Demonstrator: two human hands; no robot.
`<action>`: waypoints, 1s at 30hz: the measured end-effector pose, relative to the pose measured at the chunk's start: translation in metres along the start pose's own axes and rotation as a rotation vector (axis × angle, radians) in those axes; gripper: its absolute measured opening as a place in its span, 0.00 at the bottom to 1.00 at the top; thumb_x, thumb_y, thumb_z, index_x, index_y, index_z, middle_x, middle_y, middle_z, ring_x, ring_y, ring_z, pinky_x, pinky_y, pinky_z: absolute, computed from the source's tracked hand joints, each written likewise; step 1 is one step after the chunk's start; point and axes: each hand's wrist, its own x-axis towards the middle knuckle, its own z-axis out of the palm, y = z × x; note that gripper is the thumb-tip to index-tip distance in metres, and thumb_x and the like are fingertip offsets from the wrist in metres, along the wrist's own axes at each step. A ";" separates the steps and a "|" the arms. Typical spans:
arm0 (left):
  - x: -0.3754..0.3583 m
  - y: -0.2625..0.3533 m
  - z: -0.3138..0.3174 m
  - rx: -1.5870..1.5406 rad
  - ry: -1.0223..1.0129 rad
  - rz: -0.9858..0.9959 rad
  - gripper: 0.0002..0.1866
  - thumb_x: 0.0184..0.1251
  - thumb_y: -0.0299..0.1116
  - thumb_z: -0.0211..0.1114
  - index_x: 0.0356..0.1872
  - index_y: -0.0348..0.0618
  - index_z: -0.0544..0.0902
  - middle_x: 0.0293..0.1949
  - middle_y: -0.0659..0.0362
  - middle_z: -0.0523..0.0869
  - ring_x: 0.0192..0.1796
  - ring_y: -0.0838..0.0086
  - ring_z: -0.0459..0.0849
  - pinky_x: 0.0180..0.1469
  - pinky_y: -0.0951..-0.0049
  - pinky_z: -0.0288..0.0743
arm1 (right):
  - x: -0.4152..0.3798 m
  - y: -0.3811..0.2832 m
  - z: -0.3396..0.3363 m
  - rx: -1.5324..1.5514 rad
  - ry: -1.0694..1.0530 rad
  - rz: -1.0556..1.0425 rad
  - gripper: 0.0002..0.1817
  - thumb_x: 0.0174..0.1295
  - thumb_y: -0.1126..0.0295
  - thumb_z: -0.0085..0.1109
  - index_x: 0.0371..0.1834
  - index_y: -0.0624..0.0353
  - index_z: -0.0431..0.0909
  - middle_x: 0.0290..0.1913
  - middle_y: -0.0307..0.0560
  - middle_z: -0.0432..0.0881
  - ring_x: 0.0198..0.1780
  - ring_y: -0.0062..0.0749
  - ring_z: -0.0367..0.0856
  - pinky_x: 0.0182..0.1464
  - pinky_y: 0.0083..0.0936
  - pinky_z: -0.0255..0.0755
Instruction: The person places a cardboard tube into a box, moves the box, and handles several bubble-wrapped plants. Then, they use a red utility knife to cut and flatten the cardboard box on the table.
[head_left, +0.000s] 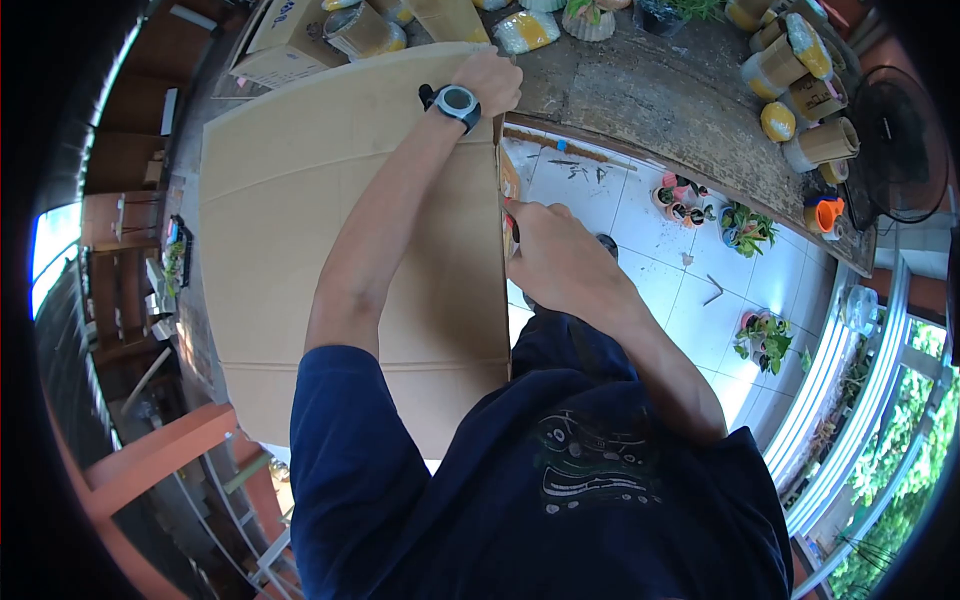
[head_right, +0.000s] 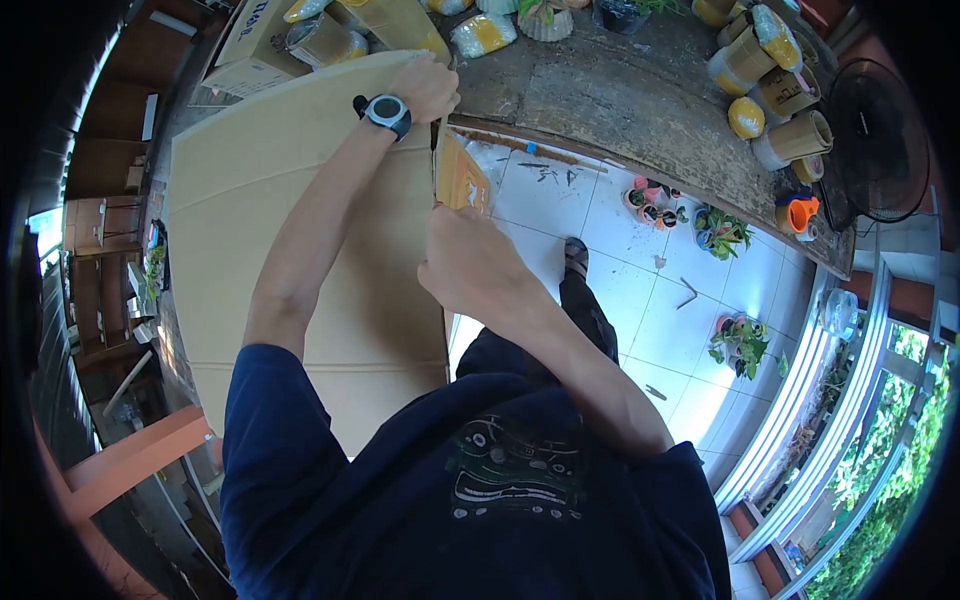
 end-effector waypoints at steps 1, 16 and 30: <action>0.001 0.001 -0.004 0.017 -0.026 0.005 0.14 0.58 0.39 0.64 0.23 0.38 0.87 0.26 0.46 0.87 0.33 0.52 0.86 0.53 0.57 0.75 | 0.001 -0.001 -0.004 0.032 -0.055 0.052 0.22 0.52 0.76 0.56 0.51 0.78 0.74 0.41 0.77 0.81 0.50 0.69 0.80 0.55 0.49 0.75; 0.003 -0.007 0.008 0.045 -0.016 -0.062 0.14 0.60 0.37 0.63 0.25 0.37 0.87 0.28 0.43 0.87 0.35 0.49 0.87 0.60 0.54 0.73 | -0.034 0.005 0.030 0.003 0.024 -0.092 0.18 0.54 0.75 0.59 0.42 0.84 0.76 0.38 0.78 0.82 0.42 0.70 0.84 0.47 0.51 0.81; 0.002 -0.009 -0.035 0.468 -0.138 0.517 0.08 0.53 0.38 0.66 0.22 0.51 0.90 0.25 0.58 0.89 0.31 0.59 0.89 0.32 0.60 0.82 | -0.064 0.005 0.019 0.107 -0.210 0.009 0.24 0.52 0.76 0.59 0.51 0.84 0.72 0.36 0.75 0.81 0.41 0.67 0.84 0.48 0.49 0.79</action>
